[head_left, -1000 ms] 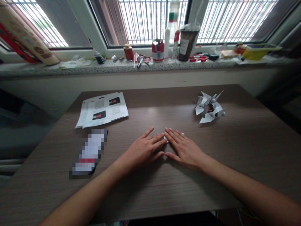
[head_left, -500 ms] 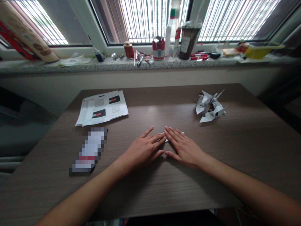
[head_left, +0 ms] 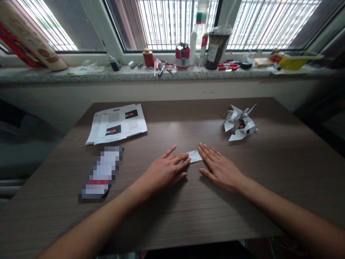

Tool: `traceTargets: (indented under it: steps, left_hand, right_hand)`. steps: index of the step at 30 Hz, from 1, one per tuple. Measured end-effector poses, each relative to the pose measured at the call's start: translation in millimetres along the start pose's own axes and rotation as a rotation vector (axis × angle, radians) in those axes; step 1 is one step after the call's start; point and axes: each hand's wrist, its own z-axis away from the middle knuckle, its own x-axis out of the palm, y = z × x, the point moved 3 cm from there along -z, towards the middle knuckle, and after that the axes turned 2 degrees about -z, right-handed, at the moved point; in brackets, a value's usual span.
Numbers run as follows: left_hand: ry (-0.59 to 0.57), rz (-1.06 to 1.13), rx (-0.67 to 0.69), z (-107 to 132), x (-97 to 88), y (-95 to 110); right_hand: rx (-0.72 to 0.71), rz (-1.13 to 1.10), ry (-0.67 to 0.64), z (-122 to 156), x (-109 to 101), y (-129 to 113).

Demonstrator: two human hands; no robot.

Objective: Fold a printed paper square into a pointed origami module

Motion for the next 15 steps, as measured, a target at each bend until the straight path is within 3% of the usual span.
traceTargets:
  steps: [15]
  left_hand:
    - [-0.021, 0.085, 0.018, -0.7, -7.2, -6.2]
  right_hand:
    - [-0.012, 0.022, 0.035, 0.9, -0.7, -1.4]
